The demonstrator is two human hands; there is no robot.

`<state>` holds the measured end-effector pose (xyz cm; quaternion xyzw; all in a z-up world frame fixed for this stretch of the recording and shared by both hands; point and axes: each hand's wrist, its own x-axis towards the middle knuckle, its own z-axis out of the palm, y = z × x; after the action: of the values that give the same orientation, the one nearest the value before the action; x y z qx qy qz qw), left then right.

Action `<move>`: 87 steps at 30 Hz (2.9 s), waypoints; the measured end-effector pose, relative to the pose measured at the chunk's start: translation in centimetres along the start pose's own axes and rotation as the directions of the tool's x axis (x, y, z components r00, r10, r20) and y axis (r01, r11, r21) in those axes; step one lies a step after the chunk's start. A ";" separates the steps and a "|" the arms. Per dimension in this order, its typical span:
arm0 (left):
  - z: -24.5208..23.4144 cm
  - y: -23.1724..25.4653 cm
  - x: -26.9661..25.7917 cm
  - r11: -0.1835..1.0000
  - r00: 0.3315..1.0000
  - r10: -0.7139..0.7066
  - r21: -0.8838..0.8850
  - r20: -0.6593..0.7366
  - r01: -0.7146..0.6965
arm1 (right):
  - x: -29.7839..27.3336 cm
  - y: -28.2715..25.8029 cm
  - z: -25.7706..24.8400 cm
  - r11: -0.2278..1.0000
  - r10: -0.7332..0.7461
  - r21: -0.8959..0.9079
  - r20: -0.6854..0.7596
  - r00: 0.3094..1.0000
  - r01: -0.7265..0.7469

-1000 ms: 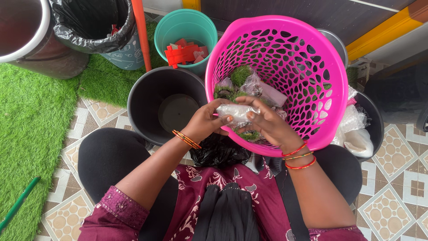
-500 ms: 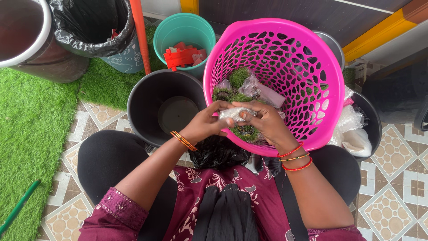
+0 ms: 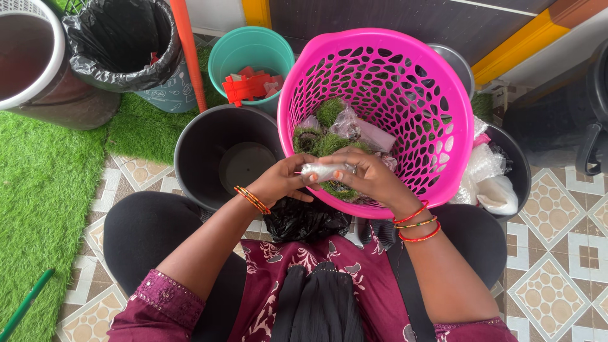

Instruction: The person sits on the floor and unpacks small plastic bags containing artificial green plants from a pink basket. They remove the plants from the packaging, separate them, and place the empty wrappers into a nearby black bucket.

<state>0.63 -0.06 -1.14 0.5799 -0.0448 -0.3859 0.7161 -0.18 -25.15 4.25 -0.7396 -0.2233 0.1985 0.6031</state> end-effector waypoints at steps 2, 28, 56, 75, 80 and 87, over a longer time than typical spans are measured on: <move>0.0 -0.4 0.3 0.997 0.997 0.064 0.051 -0.034 -0.062 | 0.0 0.3 0.2 0.998 -0.008 0.065 -0.008 1.000 0.008; 5.7 2.7 -1.8 0.235 0.634 0.772 0.947 -0.044 -0.220 | -1.3 0.6 1.3 0.930 -0.133 -0.367 -0.268 0.954 0.027; 29.6 5.9 29.5 0.089 0.613 0.751 0.882 0.245 -0.462 | -17.8 1.3 -26.4 0.740 -0.194 -0.513 -0.783 0.591 -0.436; 31.7 -6.2 46.5 0.005 0.842 0.505 0.976 0.187 -0.219 | -16.1 31.7 -31.9 0.469 -0.076 -0.486 -0.854 0.514 -0.737; 30.3 -10.2 50.0 -0.111 0.899 0.404 0.984 0.170 -0.136 | -15.5 35.5 -31.1 0.603 0.140 -0.350 -0.838 0.527 -0.717; 29.7 -12.9 51.3 -0.436 0.994 0.049 0.897 0.102 -0.071 | -14.8 32.1 -29.4 0.313 0.567 -0.253 -0.724 0.394 -0.915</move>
<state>14.77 -55.10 -22.33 0.9083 -0.3875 -0.1306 -0.0886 7.17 -62.74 -21.22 -0.9267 0.2795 0.1752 0.1799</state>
